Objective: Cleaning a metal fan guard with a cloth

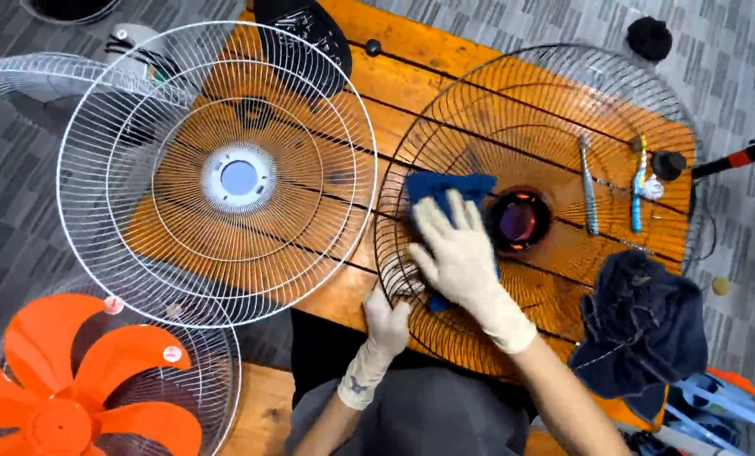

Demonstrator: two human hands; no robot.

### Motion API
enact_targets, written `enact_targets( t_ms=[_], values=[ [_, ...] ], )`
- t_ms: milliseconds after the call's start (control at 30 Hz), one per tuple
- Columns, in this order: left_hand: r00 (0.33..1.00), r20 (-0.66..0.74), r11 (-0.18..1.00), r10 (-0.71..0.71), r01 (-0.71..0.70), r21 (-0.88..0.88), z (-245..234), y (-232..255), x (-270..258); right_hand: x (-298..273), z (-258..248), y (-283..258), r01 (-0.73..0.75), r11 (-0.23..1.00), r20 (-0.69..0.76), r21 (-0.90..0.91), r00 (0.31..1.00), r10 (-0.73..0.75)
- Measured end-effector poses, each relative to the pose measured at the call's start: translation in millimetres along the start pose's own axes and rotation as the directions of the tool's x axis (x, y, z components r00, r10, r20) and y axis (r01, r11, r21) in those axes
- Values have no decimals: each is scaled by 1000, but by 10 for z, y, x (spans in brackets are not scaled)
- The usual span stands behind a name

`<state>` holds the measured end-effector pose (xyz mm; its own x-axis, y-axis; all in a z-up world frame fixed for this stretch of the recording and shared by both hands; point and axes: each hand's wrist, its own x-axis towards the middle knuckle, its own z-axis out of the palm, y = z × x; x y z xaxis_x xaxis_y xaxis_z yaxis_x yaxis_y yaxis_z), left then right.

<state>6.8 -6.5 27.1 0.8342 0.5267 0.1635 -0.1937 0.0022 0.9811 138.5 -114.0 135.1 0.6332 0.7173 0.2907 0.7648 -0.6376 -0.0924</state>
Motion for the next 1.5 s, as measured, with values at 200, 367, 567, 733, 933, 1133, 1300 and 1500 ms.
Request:
enact_targets(
  t_ms=[200, 367, 567, 733, 933, 1133, 1300, 1500],
  values=[
    [999, 28, 1000, -21, 21, -8, 20, 88, 26, 186, 70, -85, -1, 1000, -31, 28, 1000, 2],
    [999, 36, 1000, -12, 12, 5, 33, 197, 34, -45, -18, 51, -99, 993, 25, -61, 995, 101],
    [999, 33, 999, -41, 41, 6, 5, 422, 114, 198, 64, -54, -59, 997, -23, 57, 998, 61],
    [998, 40, 998, -53, 54, -14, 81, 78, 47, 188, 77, 117, -209, 978, -60, -26, 977, 207],
    [996, 46, 997, -74, 74, 5, 29, 363, 62, 155, -49, 40, -130, 991, -70, 12, 989, 130],
    [995, 72, 997, -70, 69, 22, 0, 218, 31, 292, 77, -37, -110, 988, -103, 111, 987, 121],
    [995, 58, 996, -81, 80, 27, -46, -313, -102, 159, 155, 232, -223, 974, -150, -42, 965, 215],
    [995, 49, 996, -90, 91, -1, 48, 217, 43, 352, 110, 94, -147, 989, -168, 8, 975, 146]
  ],
)
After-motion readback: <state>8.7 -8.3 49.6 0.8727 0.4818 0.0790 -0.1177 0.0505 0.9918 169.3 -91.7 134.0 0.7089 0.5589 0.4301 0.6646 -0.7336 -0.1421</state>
